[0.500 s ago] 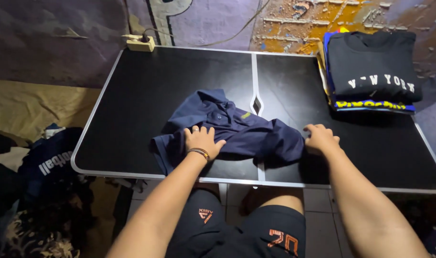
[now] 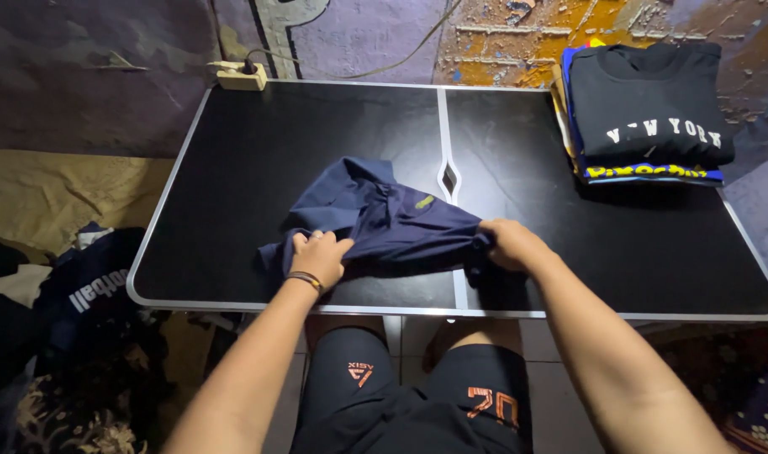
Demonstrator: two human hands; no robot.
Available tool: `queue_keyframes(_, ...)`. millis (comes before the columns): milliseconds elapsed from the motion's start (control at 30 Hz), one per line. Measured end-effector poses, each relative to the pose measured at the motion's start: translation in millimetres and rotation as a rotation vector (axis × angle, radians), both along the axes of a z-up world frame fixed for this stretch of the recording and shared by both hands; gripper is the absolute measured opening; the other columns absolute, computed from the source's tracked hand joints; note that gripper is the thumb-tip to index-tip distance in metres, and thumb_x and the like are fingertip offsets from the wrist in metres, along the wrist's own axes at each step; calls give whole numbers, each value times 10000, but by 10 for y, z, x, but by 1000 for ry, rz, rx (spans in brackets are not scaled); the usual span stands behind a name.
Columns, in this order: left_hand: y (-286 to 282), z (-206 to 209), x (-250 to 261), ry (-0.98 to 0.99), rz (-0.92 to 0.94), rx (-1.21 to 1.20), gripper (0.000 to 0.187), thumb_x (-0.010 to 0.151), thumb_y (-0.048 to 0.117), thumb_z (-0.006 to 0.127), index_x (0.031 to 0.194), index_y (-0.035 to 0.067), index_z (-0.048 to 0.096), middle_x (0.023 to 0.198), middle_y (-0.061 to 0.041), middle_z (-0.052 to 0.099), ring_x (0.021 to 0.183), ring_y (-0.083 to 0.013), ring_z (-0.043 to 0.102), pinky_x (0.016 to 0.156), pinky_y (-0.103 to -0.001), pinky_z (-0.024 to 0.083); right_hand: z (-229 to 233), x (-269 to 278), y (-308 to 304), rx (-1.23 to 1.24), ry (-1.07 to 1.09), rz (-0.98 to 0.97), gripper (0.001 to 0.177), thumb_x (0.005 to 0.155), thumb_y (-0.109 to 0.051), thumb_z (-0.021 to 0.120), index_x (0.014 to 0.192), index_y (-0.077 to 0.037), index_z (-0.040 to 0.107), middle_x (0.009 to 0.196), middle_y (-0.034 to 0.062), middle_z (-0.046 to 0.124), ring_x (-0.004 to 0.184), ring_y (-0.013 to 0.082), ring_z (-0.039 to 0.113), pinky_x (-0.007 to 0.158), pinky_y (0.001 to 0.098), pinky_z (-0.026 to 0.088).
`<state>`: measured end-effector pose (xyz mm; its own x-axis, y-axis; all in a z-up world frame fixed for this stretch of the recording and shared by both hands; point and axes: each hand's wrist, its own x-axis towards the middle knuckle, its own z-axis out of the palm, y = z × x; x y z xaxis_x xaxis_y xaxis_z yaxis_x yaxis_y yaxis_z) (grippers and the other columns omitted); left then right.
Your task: The person folds a black t-shirt and a navy blue polo shirt on a black table. They smooth, fold, and stack each garment neatly on top of a pre-existing pile of folded shirts.
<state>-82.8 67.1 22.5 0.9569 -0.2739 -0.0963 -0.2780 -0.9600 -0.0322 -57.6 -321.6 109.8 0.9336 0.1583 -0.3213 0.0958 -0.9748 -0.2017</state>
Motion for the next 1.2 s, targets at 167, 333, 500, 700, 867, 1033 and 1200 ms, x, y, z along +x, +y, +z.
queue_keyframes(167,210,686,60,-57,-32,-253,380,777,145,605,1146,208,667,1370,33,531,1421,-226,356,1138,-600,251,142,-78,-225,321,141,-157,393,790,-96,675,1173,-159,736,1112,195,759,1105,392,694,919,499,567)
queue_keyframes(333,173,1410,163,152,123,-616,409,868,171,557,1244,295,657,1097,-88,747,1178,-318,668,971,-487,532,383,-118,-262,609,404,-420,338,786,21,605,1067,-75,765,928,164,690,862,315,697,678,446,608)
queue_keyframes(500,118,1737,343,432,113,-613,406,898,472,650,1056,125,789,1062,-157,782,1088,-338,709,914,-439,537,279,30,-402,619,411,-515,332,899,-35,631,1200,-75,767,1054,238,735,978,376,732,739,502,625)
queue_keyframes(700,31,1753,822,132,64,-104,344,859,493,670,1184,398,733,1176,-8,759,1172,-279,693,984,-462,541,-628,511,-998,475,-86,-330,344,749,-145,747,1094,-155,756,974,169,737,959,343,705,771,475,571)
queue_keyframes(867,-336,1424,884,-291,86,-162,672,897,323,695,1495,362,392,1423,-19,398,1350,-346,343,1065,-671,294,-342,449,-818,313,-536,-442,521,859,-210,722,1359,-205,578,1221,154,582,1183,399,618,970,530,539)
queue_keyframes(1033,-604,978,611,-276,-65,-168,616,886,434,726,1429,274,483,1342,-41,472,1253,-358,440,979,-618,382,-396,324,-682,137,-457,-415,557,898,-377,723,1419,-257,568,1404,109,488,1260,416,556,976,578,528)
queue_keyframes(1200,-797,868,145,252,-135,-88,796,921,725,532,1604,398,287,1701,-81,181,1571,-376,171,1173,-609,298,-512,259,-417,68,-362,-46,540,888,-500,686,1410,-414,579,1509,-20,524,1408,290,488,1027,562,504)
